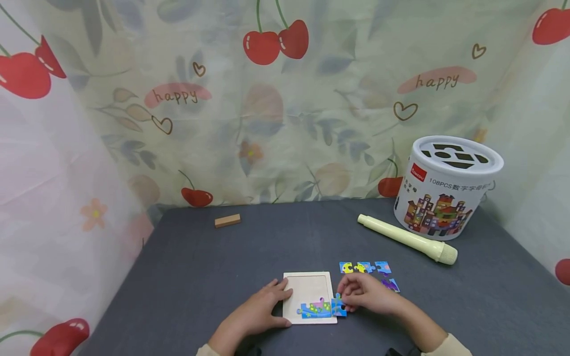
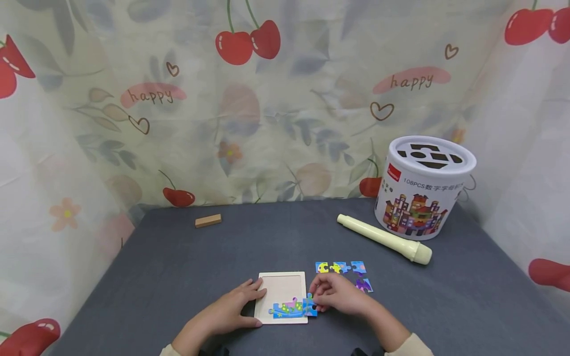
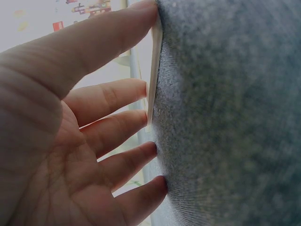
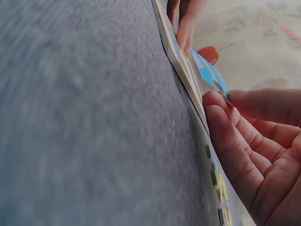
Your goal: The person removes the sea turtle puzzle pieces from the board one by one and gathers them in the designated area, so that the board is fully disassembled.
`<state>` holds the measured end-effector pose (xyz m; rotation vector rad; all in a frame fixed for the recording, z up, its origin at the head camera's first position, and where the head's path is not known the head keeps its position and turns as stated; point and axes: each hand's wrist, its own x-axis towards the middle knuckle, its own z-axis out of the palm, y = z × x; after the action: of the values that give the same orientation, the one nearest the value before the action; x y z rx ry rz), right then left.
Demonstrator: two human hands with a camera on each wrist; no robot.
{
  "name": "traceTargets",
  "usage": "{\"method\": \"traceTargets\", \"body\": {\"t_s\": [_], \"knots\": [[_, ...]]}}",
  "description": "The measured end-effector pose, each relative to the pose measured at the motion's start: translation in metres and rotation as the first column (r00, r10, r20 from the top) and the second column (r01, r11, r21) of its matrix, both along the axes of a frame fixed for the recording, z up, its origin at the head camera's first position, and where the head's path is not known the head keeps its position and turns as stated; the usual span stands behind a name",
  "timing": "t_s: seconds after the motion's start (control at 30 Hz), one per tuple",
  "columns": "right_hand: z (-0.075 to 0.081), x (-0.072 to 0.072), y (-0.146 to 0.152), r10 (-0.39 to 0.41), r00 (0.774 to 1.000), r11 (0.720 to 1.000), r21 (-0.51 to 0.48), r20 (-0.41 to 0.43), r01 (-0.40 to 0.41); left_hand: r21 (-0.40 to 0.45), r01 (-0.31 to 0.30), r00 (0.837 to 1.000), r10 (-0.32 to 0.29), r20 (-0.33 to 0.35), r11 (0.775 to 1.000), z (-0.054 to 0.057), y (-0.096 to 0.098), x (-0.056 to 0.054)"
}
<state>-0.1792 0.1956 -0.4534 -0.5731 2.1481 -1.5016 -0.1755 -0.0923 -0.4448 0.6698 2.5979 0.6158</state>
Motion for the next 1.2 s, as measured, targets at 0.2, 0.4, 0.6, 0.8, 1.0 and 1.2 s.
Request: {"method": "traceTargets", "body": {"t_s": [0.2, 0.4, 0.6, 0.8, 1.0, 1.2], "knots": [[0.0, 0.003, 0.009, -0.005, 1.0, 1.0, -0.015, 0.004, 0.005, 0.008, 0.012, 1.0, -0.012, -0.003, 1.0, 0.001, 0.0, 0.0], [0.002, 0.005, 0.014, -0.007, 1.0, 0.999, -0.04, 0.029, 0.008, 0.01, 0.017, 1.0, -0.016, -0.006, 1.0, 0.001, -0.001, 0.0], [0.002, 0.005, 0.016, -0.029, 0.999, 0.999, -0.032, 0.031, 0.03, 0.009, 0.01, 1.0, -0.01, -0.007, 1.0, 0.001, -0.002, 0.0], [0.0, 0.006, 0.02, -0.04, 0.999, 0.999, -0.025, 0.019, 0.04, 0.001, 0.011, 1.0, -0.011, -0.011, 1.0, 0.001, -0.001, 0.0], [-0.001, 0.007, 0.021, -0.034, 0.999, 0.998, -0.044, 0.02, 0.035, 0.002, 0.008, 1.0, -0.008, -0.009, 1.0, 0.002, -0.001, 0.0], [-0.002, 0.008, 0.021, -0.046, 0.998, 0.997, -0.059, 0.052, 0.049, 0.001, 0.012, 1.0, -0.012, -0.015, 1.0, 0.001, -0.001, 0.0]]}}
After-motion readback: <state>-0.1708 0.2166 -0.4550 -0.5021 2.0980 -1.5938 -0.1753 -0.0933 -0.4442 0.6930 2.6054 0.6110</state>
